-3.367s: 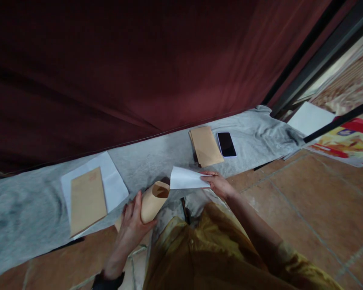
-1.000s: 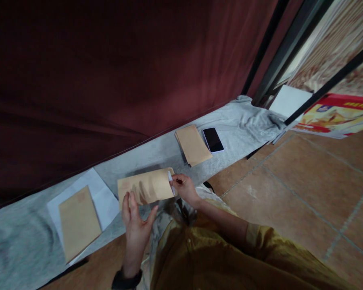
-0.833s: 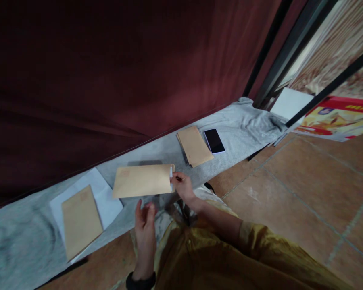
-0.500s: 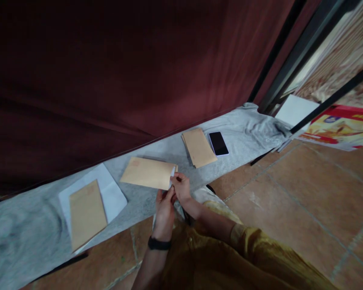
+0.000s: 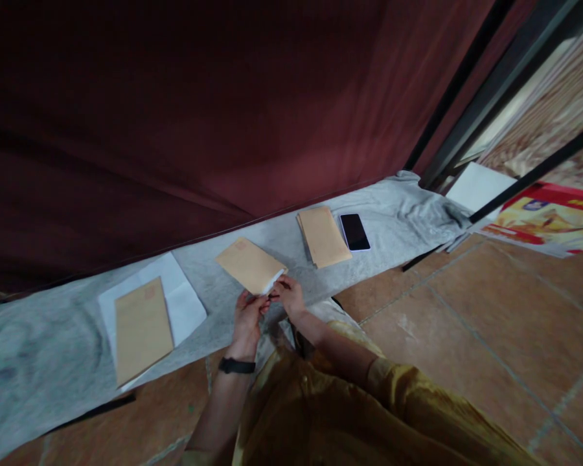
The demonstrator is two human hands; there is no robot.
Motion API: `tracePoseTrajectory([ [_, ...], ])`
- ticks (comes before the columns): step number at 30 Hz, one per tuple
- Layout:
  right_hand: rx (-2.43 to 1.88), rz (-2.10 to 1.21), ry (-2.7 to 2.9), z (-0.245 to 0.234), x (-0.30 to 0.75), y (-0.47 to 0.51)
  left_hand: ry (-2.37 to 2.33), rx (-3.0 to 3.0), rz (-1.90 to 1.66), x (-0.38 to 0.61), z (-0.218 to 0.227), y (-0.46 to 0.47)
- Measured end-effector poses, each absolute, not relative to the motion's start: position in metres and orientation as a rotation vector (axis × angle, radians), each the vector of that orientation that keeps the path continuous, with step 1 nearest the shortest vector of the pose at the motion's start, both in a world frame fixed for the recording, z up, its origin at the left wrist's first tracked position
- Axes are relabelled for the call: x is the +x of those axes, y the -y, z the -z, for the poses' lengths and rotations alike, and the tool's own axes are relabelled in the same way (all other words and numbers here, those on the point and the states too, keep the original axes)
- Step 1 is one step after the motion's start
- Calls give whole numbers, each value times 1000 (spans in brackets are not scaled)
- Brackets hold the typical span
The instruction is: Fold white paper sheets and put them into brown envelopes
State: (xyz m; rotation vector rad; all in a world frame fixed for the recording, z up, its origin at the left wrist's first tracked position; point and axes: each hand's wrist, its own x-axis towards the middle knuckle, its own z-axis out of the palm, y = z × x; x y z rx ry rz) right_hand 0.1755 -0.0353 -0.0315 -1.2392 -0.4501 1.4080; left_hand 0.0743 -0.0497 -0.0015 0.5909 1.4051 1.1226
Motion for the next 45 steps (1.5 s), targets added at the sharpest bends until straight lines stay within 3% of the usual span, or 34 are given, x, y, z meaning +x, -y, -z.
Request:
tracePoseTrajectory([
  [9,-1228,-1515,618,32,214,64,-1372,750,-901,33,-4,52],
  [18,-1306,-1337,875,45,222,70,-1302,838,-751,13,-14,47],
  [21,-1390,-1200,1129,45,226,70,-1444,942,-679,16,-13,43],
  [28,-1463,-503,1893,32,236,59,-1805,1201,-641,32,-8,49],
  [33,-1344,-486,2171,33,237,41,-2069,1681,-595,35,-7,68],
  [39,-1264,-451,2331,29,237,30,-1888,2221,-582,30,3,70],
  [45,-1176,-402,2473,27,241,21,-1832,2313,-403,25,11,62],
])
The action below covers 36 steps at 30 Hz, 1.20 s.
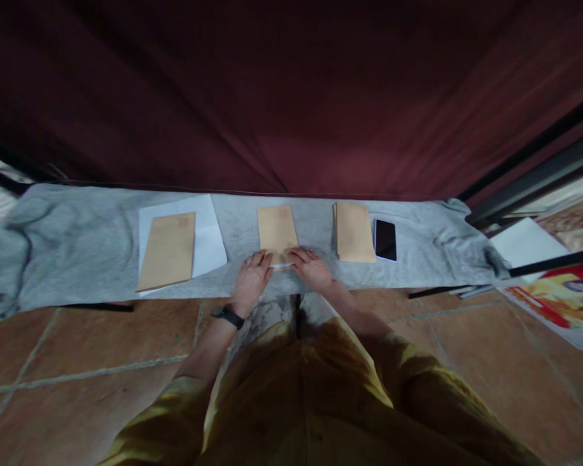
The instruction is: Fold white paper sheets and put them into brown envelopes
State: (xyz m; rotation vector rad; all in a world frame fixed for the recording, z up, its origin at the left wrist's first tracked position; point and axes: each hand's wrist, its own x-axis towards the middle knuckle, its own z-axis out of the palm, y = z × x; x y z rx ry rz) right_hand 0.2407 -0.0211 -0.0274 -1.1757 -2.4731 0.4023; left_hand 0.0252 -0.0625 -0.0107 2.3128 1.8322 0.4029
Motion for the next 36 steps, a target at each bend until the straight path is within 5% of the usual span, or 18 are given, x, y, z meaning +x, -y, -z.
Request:
tracePoseTrajectory([
  [36,-1158,-565,2306,44,247,26,-1803,2275,-592,22,25,72],
])
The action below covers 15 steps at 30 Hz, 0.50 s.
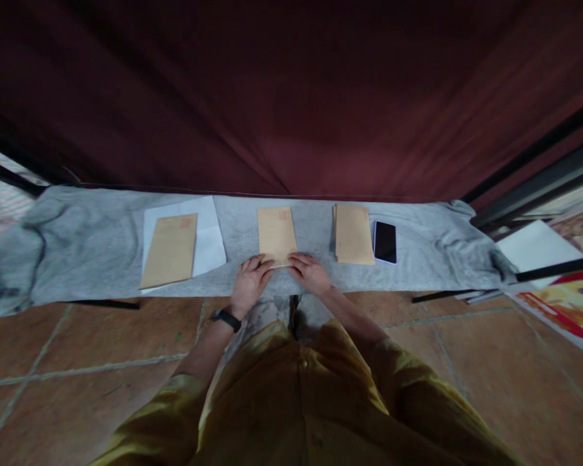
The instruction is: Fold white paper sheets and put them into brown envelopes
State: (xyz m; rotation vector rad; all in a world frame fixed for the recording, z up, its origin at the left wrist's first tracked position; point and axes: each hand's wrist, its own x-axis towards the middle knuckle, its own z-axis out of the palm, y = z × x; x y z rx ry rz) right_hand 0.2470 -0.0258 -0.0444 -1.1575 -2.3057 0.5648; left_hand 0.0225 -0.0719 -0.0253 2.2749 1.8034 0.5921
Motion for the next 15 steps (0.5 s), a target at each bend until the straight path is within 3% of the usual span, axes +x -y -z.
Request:
tracePoseTrajectory([
  [15,-1140,-552,2317,45,250,27,-1802,2118,-799,26,31,80],
])
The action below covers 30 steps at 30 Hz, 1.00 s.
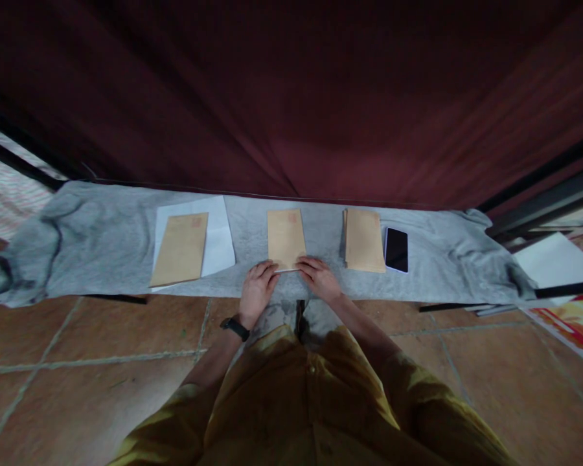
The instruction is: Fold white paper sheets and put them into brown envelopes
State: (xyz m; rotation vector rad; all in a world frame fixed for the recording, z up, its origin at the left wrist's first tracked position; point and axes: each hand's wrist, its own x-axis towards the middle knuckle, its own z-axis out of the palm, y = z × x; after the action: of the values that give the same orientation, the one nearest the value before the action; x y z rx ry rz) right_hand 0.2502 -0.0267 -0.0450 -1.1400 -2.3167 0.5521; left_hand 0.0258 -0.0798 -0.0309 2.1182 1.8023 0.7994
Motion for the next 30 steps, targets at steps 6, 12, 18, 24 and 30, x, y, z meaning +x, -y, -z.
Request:
tracePoseTrajectory([
  [6,-1110,-532,2295,46,250,26,-1779,2101,-899,23,36,75],
  [12,-1126,-507,2266,49,250,25,-1828,2141,-898,25,37,78],
  [18,-1159,-520,2227,49,247,23,-1879,2153,-884,30,34,78],
  [24,-1186,-522,2211,49,244,22,-1864,2158,-918,28,36,77],
  [30,-1179,-488,2211,50,241,30,-1796,2218,-917,20,40,86],
])
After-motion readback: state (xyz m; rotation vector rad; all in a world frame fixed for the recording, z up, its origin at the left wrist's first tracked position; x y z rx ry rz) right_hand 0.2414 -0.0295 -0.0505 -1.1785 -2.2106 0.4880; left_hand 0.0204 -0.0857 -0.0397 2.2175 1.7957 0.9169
